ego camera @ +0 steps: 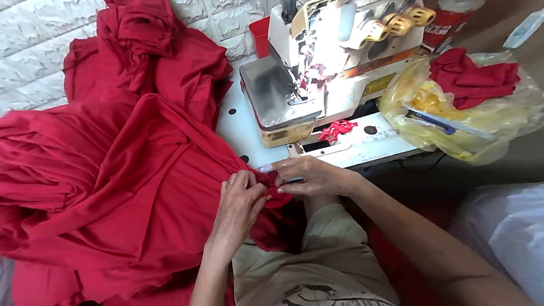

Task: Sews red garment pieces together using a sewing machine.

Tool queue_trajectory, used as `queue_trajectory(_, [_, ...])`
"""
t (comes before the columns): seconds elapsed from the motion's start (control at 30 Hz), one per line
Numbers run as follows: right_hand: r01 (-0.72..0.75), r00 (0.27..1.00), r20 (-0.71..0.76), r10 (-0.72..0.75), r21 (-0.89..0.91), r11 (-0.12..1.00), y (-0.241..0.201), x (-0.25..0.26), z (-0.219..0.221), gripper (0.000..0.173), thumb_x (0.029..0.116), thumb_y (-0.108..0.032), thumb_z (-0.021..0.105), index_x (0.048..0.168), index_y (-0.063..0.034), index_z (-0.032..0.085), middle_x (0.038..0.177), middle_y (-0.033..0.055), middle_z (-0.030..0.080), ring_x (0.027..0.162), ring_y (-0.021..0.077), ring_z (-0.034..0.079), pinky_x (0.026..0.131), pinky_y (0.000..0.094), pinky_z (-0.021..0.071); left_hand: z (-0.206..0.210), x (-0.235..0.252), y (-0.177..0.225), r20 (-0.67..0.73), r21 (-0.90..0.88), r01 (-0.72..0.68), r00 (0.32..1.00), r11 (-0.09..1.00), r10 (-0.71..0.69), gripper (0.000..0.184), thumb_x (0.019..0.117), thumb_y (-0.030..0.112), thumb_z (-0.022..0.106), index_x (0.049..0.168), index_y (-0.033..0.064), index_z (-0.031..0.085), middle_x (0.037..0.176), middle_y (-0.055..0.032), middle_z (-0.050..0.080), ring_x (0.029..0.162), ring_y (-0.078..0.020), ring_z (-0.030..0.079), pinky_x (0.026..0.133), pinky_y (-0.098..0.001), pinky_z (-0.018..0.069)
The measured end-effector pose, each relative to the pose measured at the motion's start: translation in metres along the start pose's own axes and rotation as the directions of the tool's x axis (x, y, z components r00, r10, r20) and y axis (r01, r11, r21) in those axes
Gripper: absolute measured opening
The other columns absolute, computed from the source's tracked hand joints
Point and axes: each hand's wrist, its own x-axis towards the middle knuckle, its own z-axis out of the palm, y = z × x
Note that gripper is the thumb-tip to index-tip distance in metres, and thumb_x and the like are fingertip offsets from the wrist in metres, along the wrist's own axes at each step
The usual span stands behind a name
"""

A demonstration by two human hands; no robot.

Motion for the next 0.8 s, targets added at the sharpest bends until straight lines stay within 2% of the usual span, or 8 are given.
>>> queue_trajectory(0.1, [0.024,1.000,-0.003,-0.023,0.083,0.996,0.003,0.000,0.000,0.018,0.0941,-0.016,0.067,0.086,-0.0020,0.076,0.114,0.0127,0.072,0.114,0.0141,0.066,0.100,0.0241,0.0512,-0.002,-0.003,0.001,0.018,0.025,0.029,0.999,0.999,-0.030,0.018,0.0957,0.031,0.067,0.094,0.0160,0.077,0.109,-0.0080,0.067,0.098,-0.0224,0.064,0.084,-0.0447,0.0456])
queue_trajectory(0.23, [0.017,1.000,-0.021,-0.015,0.139,0.990,0.003,-0.001,0.002,0.017,0.0932,-0.014,0.069,0.086,-0.0013,0.077,0.116,0.0138,0.071,0.118,0.0160,0.063,0.103,0.0252,0.0491,-0.003,-0.003,0.002,0.030,0.061,0.028,0.999,0.998,-0.030,0.020,0.0971,0.032,0.065,0.095,0.0159,0.077,0.104,-0.0024,0.072,0.094,-0.0211,0.065,0.082,-0.0460,0.0433])
queue_trajectory(0.43, [-0.042,0.996,-0.066,0.057,0.207,0.977,0.001,-0.002,0.001,0.014,0.0919,-0.015,0.071,0.088,-0.0033,0.078,0.107,0.0072,0.070,0.108,0.0096,0.063,0.093,0.0223,0.0521,-0.006,-0.002,0.001,0.030,-0.024,0.066,0.997,0.998,-0.066,0.022,0.0972,0.037,0.064,0.096,0.0195,0.078,0.100,0.0040,0.073,0.096,-0.0169,0.062,0.084,-0.0448,0.0382])
queue_trajectory(0.53, [-0.036,0.997,-0.060,0.050,0.217,0.976,0.001,-0.002,0.003,0.015,0.0927,-0.016,0.071,0.088,-0.0030,0.077,0.109,0.0072,0.071,0.108,0.0081,0.065,0.094,0.0222,0.0531,-0.009,0.001,0.003,0.092,-0.033,0.059,0.994,0.998,-0.056,0.023,0.0972,0.038,0.064,0.096,0.0198,0.077,0.095,0.0019,0.069,0.099,-0.0175,0.061,0.089,-0.0460,0.0369])
queue_trajectory(0.63, [-0.059,0.996,-0.049,0.069,0.178,0.982,0.000,-0.002,0.004,0.016,0.0927,-0.019,0.070,0.088,-0.0061,0.078,0.110,0.0047,0.073,0.107,0.0077,0.065,0.092,0.0275,0.0510,-0.010,0.003,0.000,0.129,-0.026,0.045,0.991,0.999,-0.041,0.022,0.0980,0.036,0.063,0.097,0.0173,0.076,0.093,0.0005,0.069,0.091,-0.0161,0.063,0.084,-0.0445,0.0393])
queue_trajectory(0.7, [-0.063,0.995,-0.062,0.074,0.166,0.984,-0.001,-0.002,0.003,0.016,0.0928,-0.019,0.070,0.088,-0.0063,0.078,0.107,0.0043,0.072,0.106,0.0085,0.064,0.093,0.0264,0.0513,-0.013,0.002,-0.002,0.112,-0.043,0.039,0.993,0.998,-0.034,0.022,0.0988,0.033,0.063,0.097,0.0162,0.076,0.098,0.0014,0.072,0.093,-0.0149,0.064,0.084,-0.0442,0.0402])
queue_trajectory(0.8, [-0.069,0.990,-0.108,0.090,0.185,0.980,-0.003,-0.001,0.003,0.016,0.0929,-0.019,0.070,0.089,-0.0056,0.079,0.103,0.0035,0.071,0.104,0.0077,0.063,0.092,0.0235,0.0504,-0.016,0.000,-0.005,0.004,-0.045,0.026,1.000,0.999,-0.026,0.022,0.0985,0.033,0.063,0.094,0.0169,0.077,0.101,0.0040,0.074,0.096,-0.0126,0.064,0.087,-0.0433,0.0386])
